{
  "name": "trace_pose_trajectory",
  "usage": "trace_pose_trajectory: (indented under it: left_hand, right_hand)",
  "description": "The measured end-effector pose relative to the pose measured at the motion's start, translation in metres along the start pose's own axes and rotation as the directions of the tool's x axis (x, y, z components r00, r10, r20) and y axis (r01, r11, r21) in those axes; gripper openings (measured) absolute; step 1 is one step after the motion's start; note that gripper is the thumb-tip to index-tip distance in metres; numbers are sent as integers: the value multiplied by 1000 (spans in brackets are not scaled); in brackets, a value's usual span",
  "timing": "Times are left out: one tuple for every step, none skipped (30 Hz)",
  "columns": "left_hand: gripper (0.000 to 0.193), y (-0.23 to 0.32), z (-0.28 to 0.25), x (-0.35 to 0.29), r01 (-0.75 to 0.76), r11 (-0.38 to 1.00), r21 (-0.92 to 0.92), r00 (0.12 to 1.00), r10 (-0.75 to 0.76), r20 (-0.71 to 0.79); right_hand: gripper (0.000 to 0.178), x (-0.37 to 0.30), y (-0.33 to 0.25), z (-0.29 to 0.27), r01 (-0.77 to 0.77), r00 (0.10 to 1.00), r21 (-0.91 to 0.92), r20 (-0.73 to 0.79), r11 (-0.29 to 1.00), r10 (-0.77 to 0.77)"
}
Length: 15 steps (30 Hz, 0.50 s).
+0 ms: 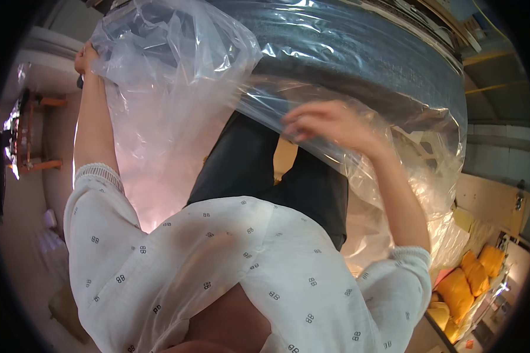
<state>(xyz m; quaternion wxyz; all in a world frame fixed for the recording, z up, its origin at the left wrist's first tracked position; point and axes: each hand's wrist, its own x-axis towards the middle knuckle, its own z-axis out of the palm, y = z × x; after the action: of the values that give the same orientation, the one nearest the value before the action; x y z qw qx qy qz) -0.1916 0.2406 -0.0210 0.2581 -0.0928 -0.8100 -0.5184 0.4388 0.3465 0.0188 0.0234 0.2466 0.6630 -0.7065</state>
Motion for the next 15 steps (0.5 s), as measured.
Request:
trace_pose_trajectory:
  left_hand:
    - [39, 11, 6, -9, 11, 999, -50, 1000, -11, 4]
    - [37, 18, 13, -17, 22, 995, -98, 1000, -22, 8]
    - [35, 15, 19, -12, -14, 999, -52, 1000, 15, 16]
    - [33, 0, 18, -2, -52, 999, 11, 999, 52, 10]
    - [32, -5, 17, -2, -79, 996, 39, 997, 78, 23]
    - [30, -12, 12, -3, -97, 993, 68, 995, 95, 32]
    - [31, -16, 5, -5, -105, 992, 64, 994, 104, 19]
    - [31, -17, -2, -8, -111, 992, 66, 994, 111, 11]
    - [31, -10, -2, -6, -117, 992, 42, 993, 116, 12]
    - [31, -7, 1, -13, -88, 996, 1, 995, 88, 52]
    - [31, -3, 2, -18, -60, 998, -35, 993, 63, 98]
    - [28, 5, -3, -25, -110, 992, -55, 986, 116, 120]
    - [28, 12, -3, -25, -104, 992, -71, 987, 111, 113]
    - [26, 11, -3, -25, -207, 967, -148, 950, 235, 205]
    - [24, 6, -5, -25, -288, 928, -235, 892, 350, 285]
  right_hand:
    - [31, 22, 23, 24, -36, 999, 52, 32, 998, 34]
    - [39, 42, 34, 43, 75, 997, 59, 0, 995, -75]
    - [46, 73, 61, 57, 334, 938, -75, -73, 940, -339]
    - [42, 99, 70, 78, 394, 903, -130, -130, 910, -410]
    - [33, 124, 77, 95, 496, 863, -33, -95, 868, -497]
    - [24, 124, 58, 113, 476, 856, -93, -178, 875, -485]
    - [17, 119, 45, 124, 513, 811, -187, -214, 838, -545]
    - [17, 110, 27, 122, 568, 769, -291, -145, 770, -622]
    - [16, 92, 6, 113, 607, 728, -388, -76, 693, -681]
    - [17, 65, -16, 88, 482, 821, -393, -110, 783, -561]
    - [19, 32, -42, 64, 343, 893, -387, -148, 856, -424]
    - [24, -2, -64, 52, 397, 781, -253, -412, 883, -469]
    - [30, -32, -83, 27, 730, 682, 375, -350, 571, -643]
    - [30, -35, -78, 18, 726, 687, 366, -341, 582, -642]
    - [30, -81, -60, -28, 736, 671, 226, -373, 638, -641]
